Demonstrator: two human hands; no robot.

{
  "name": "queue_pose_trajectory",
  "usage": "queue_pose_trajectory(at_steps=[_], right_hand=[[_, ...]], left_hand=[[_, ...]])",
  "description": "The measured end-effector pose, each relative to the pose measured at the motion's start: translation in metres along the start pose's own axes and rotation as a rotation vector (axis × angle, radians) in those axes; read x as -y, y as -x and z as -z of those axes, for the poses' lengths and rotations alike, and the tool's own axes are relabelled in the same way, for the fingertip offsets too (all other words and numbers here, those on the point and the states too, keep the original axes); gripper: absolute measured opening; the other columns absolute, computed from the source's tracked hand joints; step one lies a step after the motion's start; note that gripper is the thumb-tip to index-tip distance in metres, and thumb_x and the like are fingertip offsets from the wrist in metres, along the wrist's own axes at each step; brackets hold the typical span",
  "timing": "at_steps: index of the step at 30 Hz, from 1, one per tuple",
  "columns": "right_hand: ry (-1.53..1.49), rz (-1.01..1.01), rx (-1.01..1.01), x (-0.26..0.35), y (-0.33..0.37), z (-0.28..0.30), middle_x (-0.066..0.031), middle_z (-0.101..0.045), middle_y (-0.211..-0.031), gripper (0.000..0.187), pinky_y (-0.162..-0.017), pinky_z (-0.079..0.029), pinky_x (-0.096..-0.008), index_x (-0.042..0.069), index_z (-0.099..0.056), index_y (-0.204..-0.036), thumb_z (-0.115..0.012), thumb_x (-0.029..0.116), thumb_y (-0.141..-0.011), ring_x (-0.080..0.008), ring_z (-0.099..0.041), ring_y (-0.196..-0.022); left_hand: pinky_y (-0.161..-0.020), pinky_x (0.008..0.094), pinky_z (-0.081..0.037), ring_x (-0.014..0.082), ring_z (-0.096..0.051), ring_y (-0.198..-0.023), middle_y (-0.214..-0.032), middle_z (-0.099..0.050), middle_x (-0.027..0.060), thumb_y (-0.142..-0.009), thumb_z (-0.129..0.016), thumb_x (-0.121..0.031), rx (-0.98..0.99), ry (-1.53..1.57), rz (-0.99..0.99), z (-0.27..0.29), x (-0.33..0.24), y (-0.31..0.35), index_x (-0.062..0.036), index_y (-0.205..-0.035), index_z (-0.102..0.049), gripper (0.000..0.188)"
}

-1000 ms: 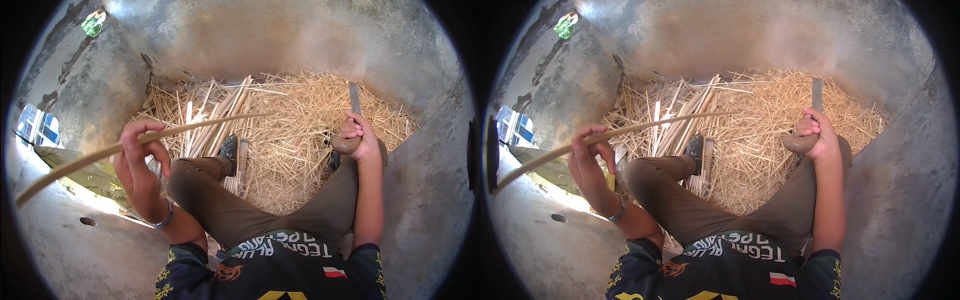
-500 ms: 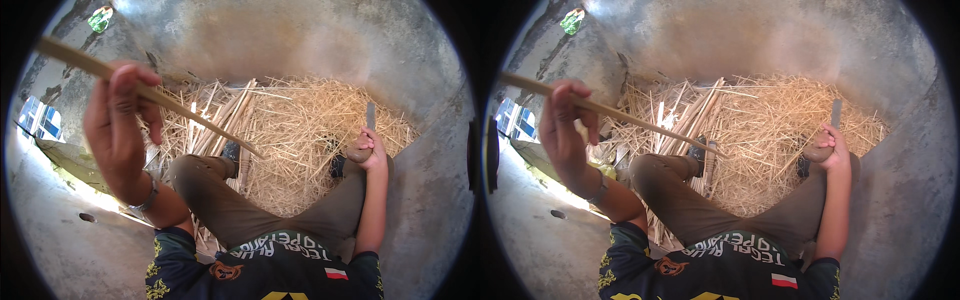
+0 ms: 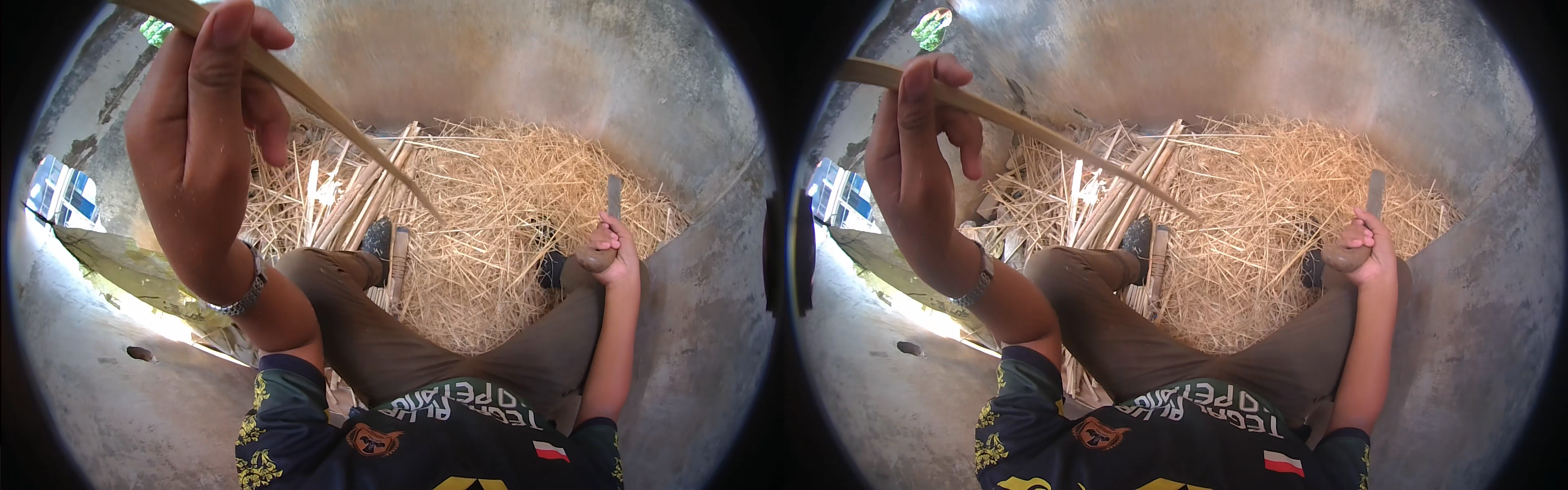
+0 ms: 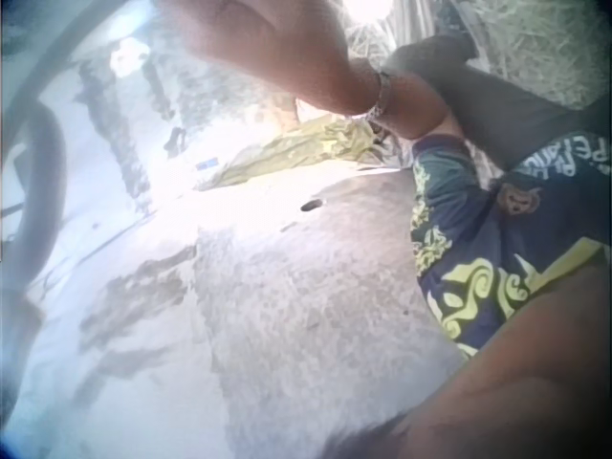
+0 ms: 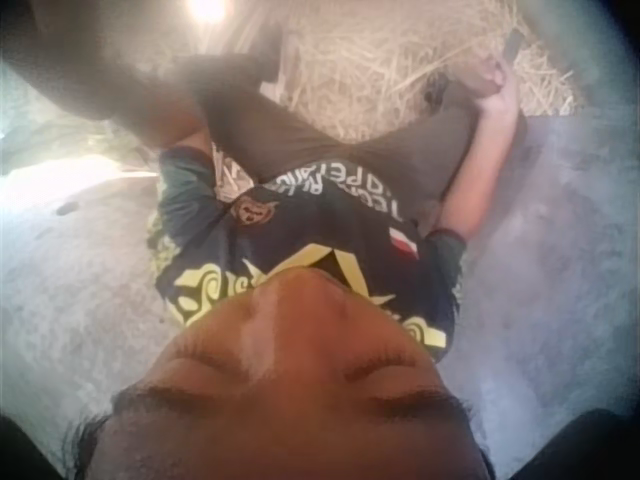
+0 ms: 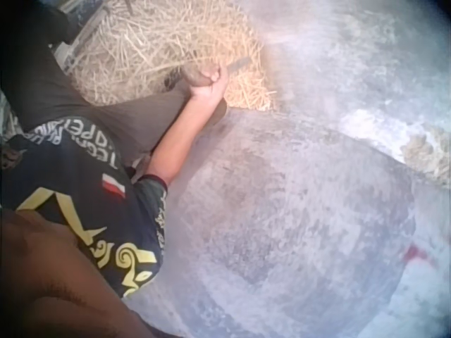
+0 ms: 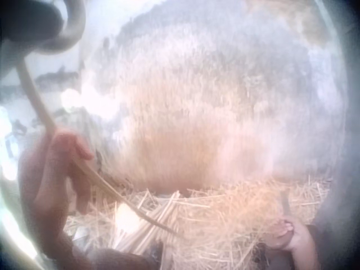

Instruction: The person sits cross-legged on the floor and uses a knife to split long bamboo sticks into thin strips. They hold the bamboo in one hand and use the knife in the other to shave and split the material, creating a pile of thin strips.

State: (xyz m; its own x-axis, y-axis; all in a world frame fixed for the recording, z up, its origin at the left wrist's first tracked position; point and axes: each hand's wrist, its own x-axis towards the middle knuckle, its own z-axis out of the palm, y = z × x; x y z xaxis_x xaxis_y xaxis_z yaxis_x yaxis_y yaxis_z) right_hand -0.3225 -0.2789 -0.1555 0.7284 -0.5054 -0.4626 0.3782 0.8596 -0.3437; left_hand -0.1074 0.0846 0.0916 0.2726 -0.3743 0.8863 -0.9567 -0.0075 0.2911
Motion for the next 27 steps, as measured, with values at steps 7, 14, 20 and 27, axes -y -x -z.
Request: queue_pose_trajectory(at_steps=[7, 14, 20, 27], right_hand=[[0.023, 0.002, 0.044, 0.005, -0.002, 0.009, 0.0078, -0.040, -0.050, 0.030, -0.040, -0.040, -0.0211, 0.014, -0.044, -0.072, -0.060, 0.007, -0.096, -0.0024, -0.040, -0.040], [-0.026, 0.034, -0.021, 0.002, 0.003, 0.004, 0.0082, -0.043, -0.053, 0.021, -0.042, -0.041, -0.0212, 0.011, -0.051, -0.076, -0.063, 0.008, -0.093, -0.0023, -0.044, -0.043], [-0.026, -0.012, -0.072, -0.005, -0.005, 0.001, 0.0085, -0.042, -0.054, 0.022, -0.042, -0.040, -0.0216, 0.011, -0.051, -0.076, -0.064, 0.011, -0.094, -0.0023, -0.044, -0.043], [0.152, 0.048, -0.101, -0.009, -0.007, 0.009, 0.0085, -0.042, -0.054, 0.023, -0.042, -0.039, -0.0217, 0.012, -0.051, -0.079, -0.066, 0.016, -0.096, -0.0023, -0.041, -0.043]], left_hand=[[-0.063, 0.0204, -0.045, 0.0091, -0.059, -0.072, -0.091, -0.066, 0.0051, -0.105, -0.053, -0.031, 0.063, 0.060, 0.069, -0.049, 0.056, -0.002, -0.0010, -0.112, -0.065, 0.033], [-0.085, 0.0315, -0.051, 0.0184, -0.066, -0.099, -0.103, -0.070, 0.0093, -0.106, -0.048, -0.023, 0.009, 0.366, 0.198, -0.076, 0.109, -0.021, 0.0010, -0.113, -0.064, 0.029], [-0.084, 0.0371, -0.056, 0.0252, -0.069, -0.091, -0.098, -0.069, 0.0159, -0.108, -0.042, -0.021, -0.170, 0.541, 0.222, -0.096, 0.151, -0.022, 0.0070, -0.115, -0.059, 0.034], [-0.061, 0.0362, -0.057, 0.0212, -0.065, -0.070, -0.081, -0.063, 0.0123, -0.108, -0.040, -0.023, -0.322, 0.767, 0.046, -0.125, 0.144, -0.021, 0.0015, -0.107, -0.055, 0.029]])
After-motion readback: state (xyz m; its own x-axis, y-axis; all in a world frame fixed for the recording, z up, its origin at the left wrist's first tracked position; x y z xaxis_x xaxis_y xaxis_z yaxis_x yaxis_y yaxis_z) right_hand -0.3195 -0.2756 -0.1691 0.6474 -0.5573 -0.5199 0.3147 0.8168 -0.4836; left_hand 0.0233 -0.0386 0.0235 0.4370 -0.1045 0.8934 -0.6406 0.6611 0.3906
